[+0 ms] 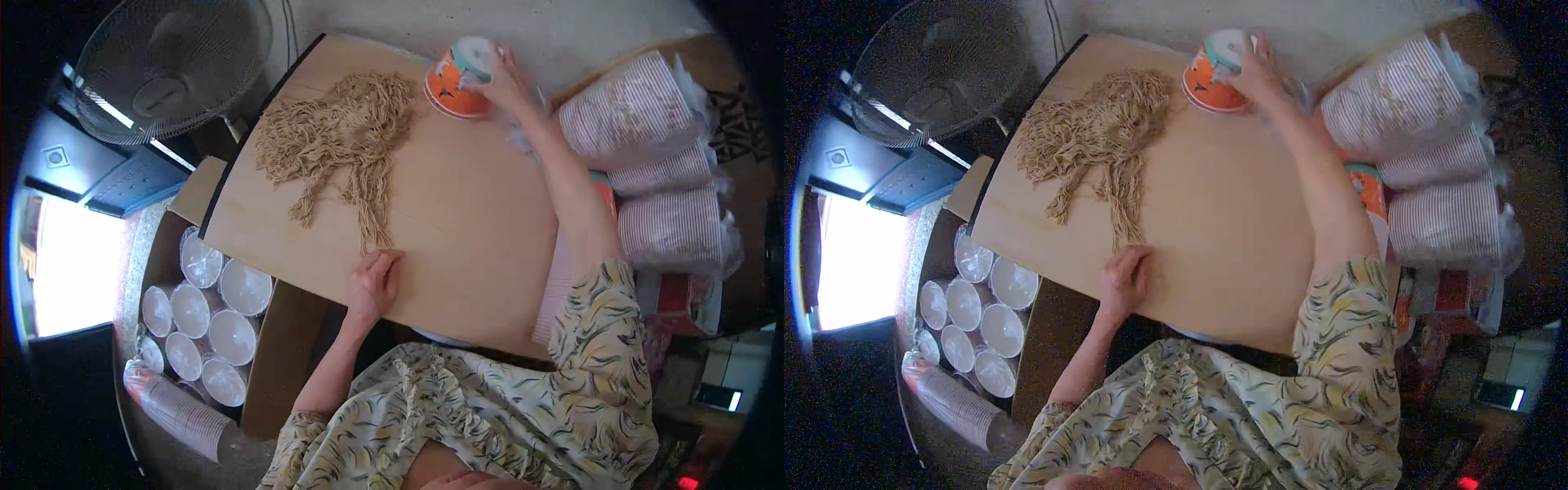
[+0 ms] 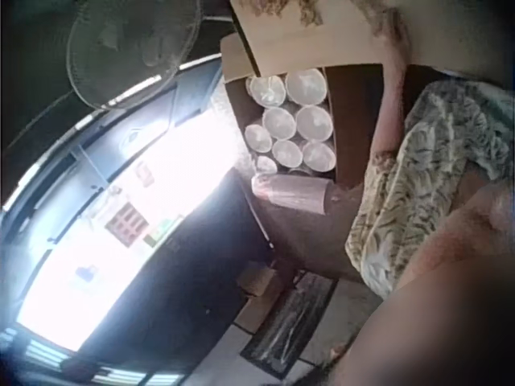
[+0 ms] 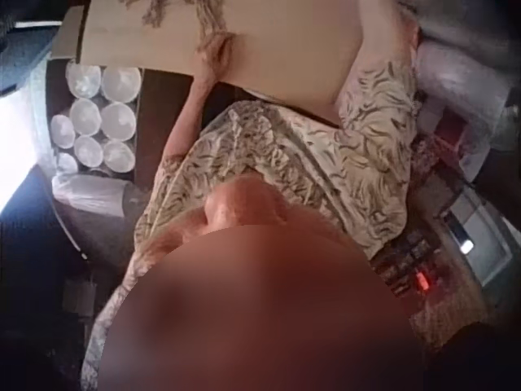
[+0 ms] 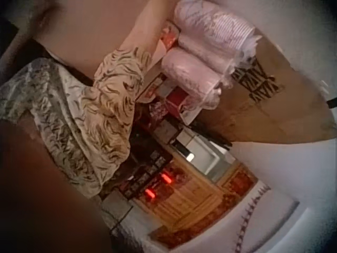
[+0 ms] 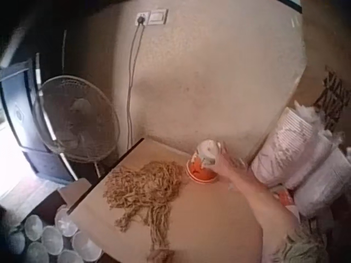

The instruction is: Manually attaching thin rope handles to paper buckets at a workbench.

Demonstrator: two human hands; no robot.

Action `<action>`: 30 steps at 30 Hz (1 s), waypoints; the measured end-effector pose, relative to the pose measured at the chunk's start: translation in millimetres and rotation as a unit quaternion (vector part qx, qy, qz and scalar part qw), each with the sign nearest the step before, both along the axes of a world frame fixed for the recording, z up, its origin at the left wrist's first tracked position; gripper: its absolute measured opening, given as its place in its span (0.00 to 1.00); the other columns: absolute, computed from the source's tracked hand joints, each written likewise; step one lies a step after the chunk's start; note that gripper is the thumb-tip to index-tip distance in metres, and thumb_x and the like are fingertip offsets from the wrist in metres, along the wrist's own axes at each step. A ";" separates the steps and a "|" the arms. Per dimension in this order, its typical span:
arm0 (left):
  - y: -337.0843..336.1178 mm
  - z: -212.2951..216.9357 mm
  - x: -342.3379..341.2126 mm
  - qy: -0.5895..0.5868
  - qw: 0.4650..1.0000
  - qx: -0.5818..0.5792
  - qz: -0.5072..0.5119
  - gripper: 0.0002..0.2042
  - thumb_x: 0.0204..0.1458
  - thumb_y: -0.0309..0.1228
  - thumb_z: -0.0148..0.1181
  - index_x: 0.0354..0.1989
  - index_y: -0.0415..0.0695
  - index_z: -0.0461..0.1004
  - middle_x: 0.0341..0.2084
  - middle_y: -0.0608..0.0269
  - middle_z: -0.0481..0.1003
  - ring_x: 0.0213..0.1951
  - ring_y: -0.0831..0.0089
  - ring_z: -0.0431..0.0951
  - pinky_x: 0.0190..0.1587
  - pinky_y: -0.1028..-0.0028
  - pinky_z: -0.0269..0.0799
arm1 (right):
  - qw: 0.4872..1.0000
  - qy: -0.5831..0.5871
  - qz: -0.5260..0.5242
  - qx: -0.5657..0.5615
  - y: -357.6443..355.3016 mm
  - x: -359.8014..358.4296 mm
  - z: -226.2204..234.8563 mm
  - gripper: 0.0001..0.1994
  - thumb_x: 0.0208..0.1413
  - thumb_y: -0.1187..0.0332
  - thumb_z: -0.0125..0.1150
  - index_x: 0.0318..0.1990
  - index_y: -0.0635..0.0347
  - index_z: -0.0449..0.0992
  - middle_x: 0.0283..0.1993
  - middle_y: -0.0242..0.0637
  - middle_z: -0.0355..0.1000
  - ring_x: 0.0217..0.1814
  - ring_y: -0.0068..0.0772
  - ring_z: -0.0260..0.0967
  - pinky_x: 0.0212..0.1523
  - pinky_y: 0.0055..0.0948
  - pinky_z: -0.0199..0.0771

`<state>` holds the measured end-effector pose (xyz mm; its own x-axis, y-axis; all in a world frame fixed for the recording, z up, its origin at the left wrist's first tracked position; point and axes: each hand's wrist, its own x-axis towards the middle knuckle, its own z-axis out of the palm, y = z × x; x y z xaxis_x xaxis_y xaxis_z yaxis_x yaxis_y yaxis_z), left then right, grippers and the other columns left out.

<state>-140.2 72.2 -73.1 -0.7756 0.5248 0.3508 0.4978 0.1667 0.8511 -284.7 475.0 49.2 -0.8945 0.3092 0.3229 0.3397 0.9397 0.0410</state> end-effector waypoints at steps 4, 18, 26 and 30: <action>8.5 5.2 1.4 0.005 1.000 -0.012 -0.025 0.05 0.51 0.20 0.60 0.36 0.39 0.76 0.30 0.52 0.77 0.32 0.55 0.79 0.36 0.65 0.75 | 0.976 0.107 0.154 -0.108 -5.1 93.4 6.3 0.35 0.51 0.55 0.65 0.64 0.59 0.61 0.63 0.50 0.62 0.67 0.51 0.59 0.62 0.46 0.63; -12.7 46.2 -60.8 0.237 0.946 -0.217 0.044 0.27 0.45 0.44 0.69 0.51 0.44 0.72 0.52 0.48 0.71 0.54 0.47 0.69 0.52 0.52 0.69 | 0.807 0.003 -0.053 -0.588 -262.1 518.6 -3.2 0.12 0.57 0.74 0.62 0.48 0.67 0.76 0.41 0.39 0.79 0.41 0.26 0.77 0.44 0.27 0.76; 98.7 50.4 -158.1 0.285 0.793 -0.538 -0.005 0.56 0.37 0.67 0.65 0.74 0.64 0.41 0.72 0.44 0.42 0.71 0.35 0.36 0.68 0.36 0.38 | 0.809 0.045 -0.191 -0.554 -304.5 568.3 -42.0 0.12 0.60 0.67 0.62 0.48 0.64 0.77 0.43 0.43 0.79 0.42 0.35 0.78 0.44 0.30 0.76; -3.7 -23.4 -289.9 0.307 0.866 -0.392 -0.051 0.46 0.48 0.59 0.62 0.74 0.67 0.44 0.66 0.37 0.56 0.66 0.36 0.56 0.64 0.49 0.59 | 0.817 0.056 -0.144 -0.555 -300.6 567.7 -43.3 0.13 0.60 0.66 0.62 0.48 0.64 0.77 0.43 0.43 0.79 0.44 0.35 0.78 0.44 0.32 0.76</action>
<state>-430.1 68.5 -96.5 -0.5058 0.8425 0.1856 0.8619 0.5027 0.0667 283.1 174.4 5.9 -0.7169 0.6596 -0.2258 0.4972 0.2568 -0.8287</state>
